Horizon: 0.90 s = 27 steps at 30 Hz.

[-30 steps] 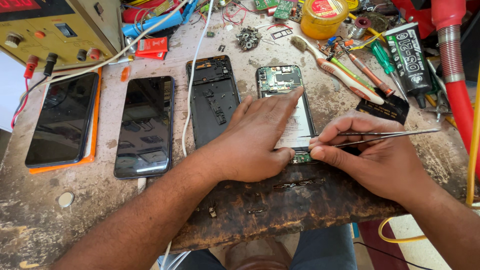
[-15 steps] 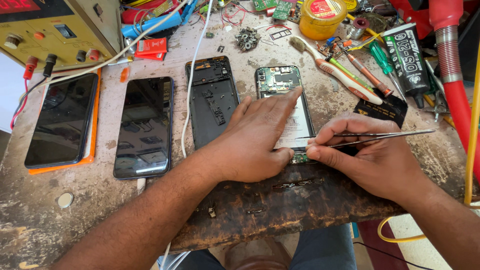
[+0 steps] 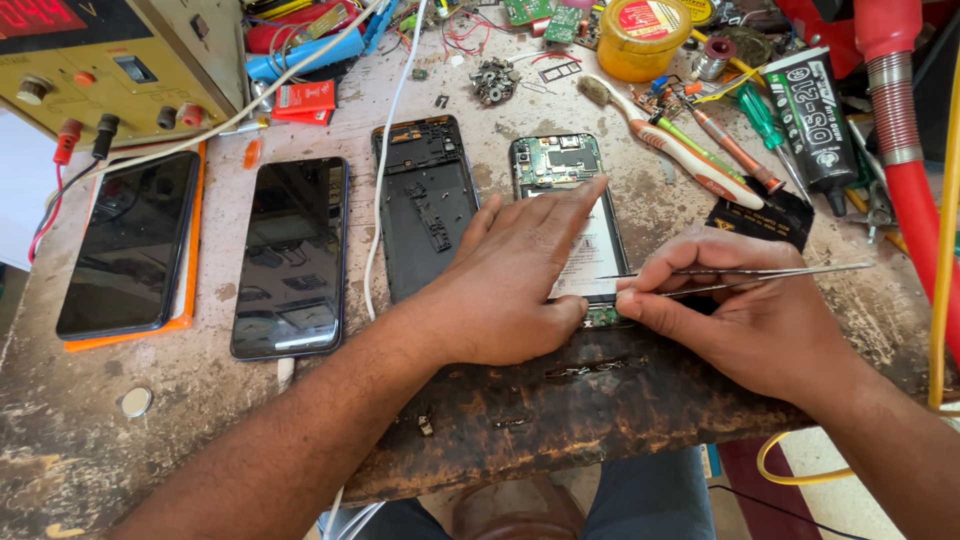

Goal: The person removes a battery from a disassembled smartphone, places it into another phone chassis, and uses tweezers to connect the battery ribbon cable to the motherboard. The person handles the battery, motherboard, and phone chassis throughout the process.

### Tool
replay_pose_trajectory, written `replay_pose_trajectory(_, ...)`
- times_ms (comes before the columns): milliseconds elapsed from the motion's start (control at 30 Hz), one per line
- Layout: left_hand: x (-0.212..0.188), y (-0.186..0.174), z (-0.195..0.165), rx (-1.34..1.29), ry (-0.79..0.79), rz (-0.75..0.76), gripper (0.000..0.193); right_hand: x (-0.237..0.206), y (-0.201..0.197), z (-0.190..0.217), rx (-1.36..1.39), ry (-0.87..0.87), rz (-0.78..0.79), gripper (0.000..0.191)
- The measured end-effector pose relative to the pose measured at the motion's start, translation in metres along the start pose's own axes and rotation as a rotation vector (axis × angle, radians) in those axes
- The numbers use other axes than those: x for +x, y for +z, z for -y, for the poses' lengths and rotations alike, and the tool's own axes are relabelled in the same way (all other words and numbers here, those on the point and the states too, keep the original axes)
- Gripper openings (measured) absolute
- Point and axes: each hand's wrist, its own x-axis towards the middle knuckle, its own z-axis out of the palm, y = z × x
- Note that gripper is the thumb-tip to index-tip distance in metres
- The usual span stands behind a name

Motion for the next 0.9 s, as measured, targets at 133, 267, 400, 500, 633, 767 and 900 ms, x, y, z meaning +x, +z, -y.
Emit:
replay_pose_trajectory(133, 0.0001, 0.0001, 0.0007, -0.002, 0.004, 0.005, 0.100, 0.0001, -0.0024, -0.0032, 0.047, 0.024, 0.000, 0.015)
replay_pose_trajectory(267, -0.0010, 0.0001, 0.0012, -0.005, 0.000, 0.010, 0.100, -0.0008, -0.0024, -0.0056, 0.088, 0.035, -0.005, 0.016)
replay_pose_trajectory(400, -0.0010, 0.0000, 0.0012, -0.006, 0.009, 0.004, 0.100, 0.0002, -0.0035, -0.0059, 0.106, 0.016, 0.007, 0.015)
replay_pose_trajectory(500, -0.0005, 0.0006, 0.0007, -0.005, 0.006, 0.008, 0.100, 0.0000, -0.0040, -0.0052, 0.107, 0.036, -0.005, 0.015)
replay_pose_trajectory(633, -0.0008, 0.0003, 0.0008, -0.010, 0.006, 0.011, 0.100, -0.0001, -0.0033, -0.0050, 0.072, 0.043, -0.010, 0.014)
replay_pose_trajectory(767, -0.0011, -0.0001, 0.0009, -0.007, -0.013, 0.032, 0.099, 0.0027, -0.0044, -0.0058, 0.150, 0.046, -0.002, 0.013)
replay_pose_trajectory(900, -0.0014, -0.0019, 0.0015, -0.005, 0.019, 0.010, 0.098, 0.0029, -0.0027, -0.0063, 0.127, 0.058, -0.008, 0.013)
